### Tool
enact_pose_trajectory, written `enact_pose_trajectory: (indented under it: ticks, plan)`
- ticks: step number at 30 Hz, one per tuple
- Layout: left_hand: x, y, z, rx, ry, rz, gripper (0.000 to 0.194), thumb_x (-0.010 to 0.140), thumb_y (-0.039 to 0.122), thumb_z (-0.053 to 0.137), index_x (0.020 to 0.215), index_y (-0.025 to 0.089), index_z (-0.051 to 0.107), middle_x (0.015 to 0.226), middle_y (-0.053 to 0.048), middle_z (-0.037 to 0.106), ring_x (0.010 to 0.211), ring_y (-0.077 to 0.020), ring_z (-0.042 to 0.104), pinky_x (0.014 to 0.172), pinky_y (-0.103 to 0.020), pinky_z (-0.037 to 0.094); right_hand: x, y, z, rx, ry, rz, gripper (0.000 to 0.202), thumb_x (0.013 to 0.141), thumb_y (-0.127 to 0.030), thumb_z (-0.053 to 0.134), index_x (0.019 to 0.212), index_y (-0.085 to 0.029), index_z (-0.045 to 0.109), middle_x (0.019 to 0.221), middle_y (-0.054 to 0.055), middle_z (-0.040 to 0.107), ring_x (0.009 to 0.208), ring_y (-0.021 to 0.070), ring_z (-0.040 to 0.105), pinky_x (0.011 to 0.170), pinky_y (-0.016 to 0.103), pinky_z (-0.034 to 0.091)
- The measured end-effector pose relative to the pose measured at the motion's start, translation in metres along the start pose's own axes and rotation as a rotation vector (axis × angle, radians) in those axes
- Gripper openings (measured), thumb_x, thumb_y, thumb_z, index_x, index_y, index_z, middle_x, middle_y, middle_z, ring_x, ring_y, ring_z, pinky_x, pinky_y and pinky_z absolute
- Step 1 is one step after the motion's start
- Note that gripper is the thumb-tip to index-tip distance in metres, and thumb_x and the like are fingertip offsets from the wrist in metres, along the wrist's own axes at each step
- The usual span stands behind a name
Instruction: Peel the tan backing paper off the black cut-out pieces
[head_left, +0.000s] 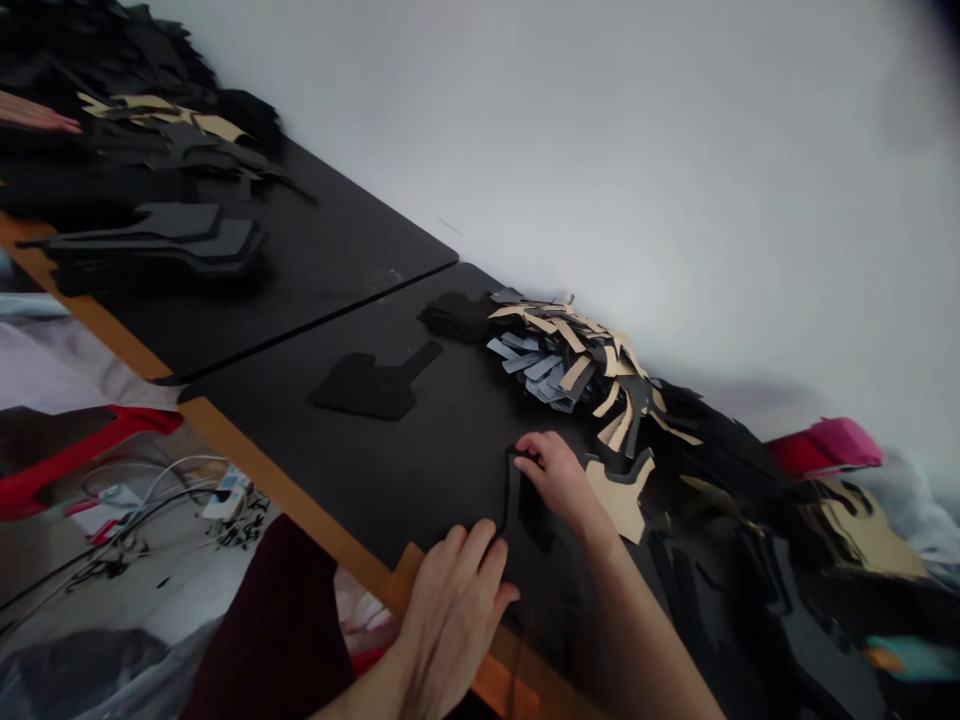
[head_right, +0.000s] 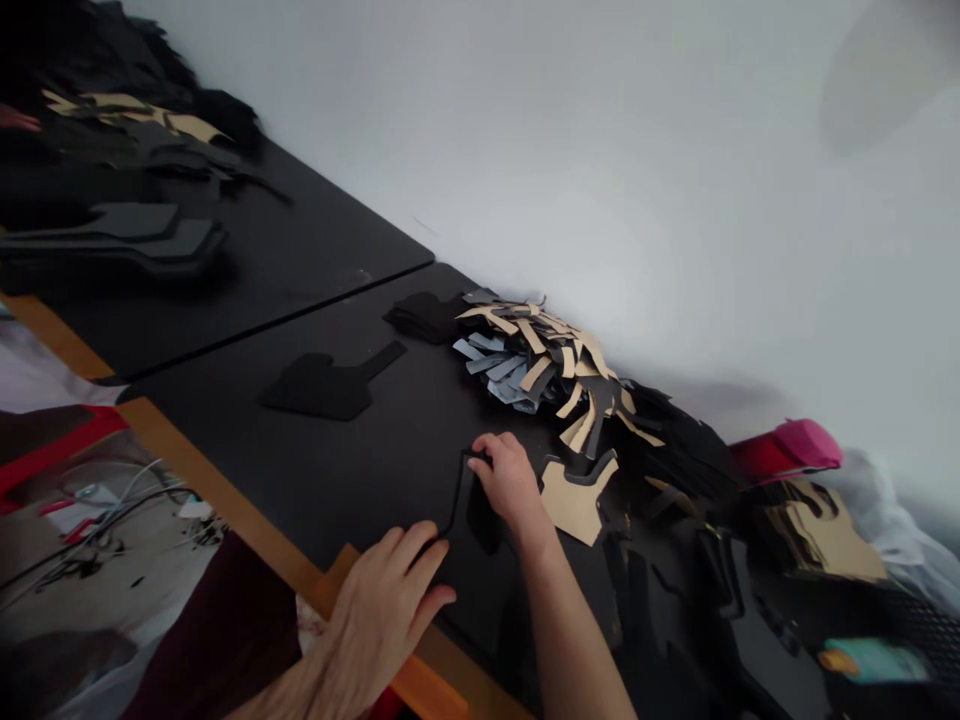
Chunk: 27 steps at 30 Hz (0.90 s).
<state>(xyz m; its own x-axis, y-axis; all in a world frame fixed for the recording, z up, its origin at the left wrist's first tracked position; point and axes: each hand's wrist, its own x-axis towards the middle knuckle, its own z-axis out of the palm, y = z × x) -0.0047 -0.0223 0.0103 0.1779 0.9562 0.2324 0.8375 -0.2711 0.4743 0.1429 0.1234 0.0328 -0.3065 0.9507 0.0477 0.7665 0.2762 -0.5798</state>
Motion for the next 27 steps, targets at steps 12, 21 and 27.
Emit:
enact_pose_trajectory:
  ticks: [12,21,27]
  plan:
    - [-0.002,-0.009,-0.003,-0.374,0.040,-0.139,0.051,0.080,0.029,0.061,0.127,0.018,0.045,0.112,-0.010,0.058,0.101,-0.0257,0.056,0.086,-0.041,0.047,-0.021,-0.030,-0.030,0.570,-0.032,0.049,0.024,0.074,-0.036,0.063,0.085,-0.023,0.046,0.071,-0.005,0.045,0.062,0.0116,0.049,0.053,0.024,0.045]
    - [-0.004,0.001,-0.030,-1.123,-0.126,-0.491,0.032,0.082,0.045,0.054,0.092,0.017,0.067,0.084,-0.004,0.069,0.083,-0.0199,0.063,0.073,-0.027,0.048,-0.061,-0.050,-0.051,0.774,0.152,0.077,0.036,0.073,-0.045,0.068,0.097,-0.023,0.051,0.081,-0.002,0.053,0.072,0.0121,0.054,0.063,0.026,0.048]
    - [-0.015,-0.001,-0.015,-1.251,-0.004,-0.725,0.047,0.075,0.054,0.060,0.103,0.017,0.065,0.085,-0.006,0.070,0.080,-0.0209,0.064,0.061,-0.025,0.049,-0.131,-0.038,-0.019,0.767,0.114,0.277,0.044,0.070,-0.046,0.072,0.105,-0.026,0.054,0.089,0.004,0.062,0.081,0.0212,0.060,0.071,0.036,0.050]
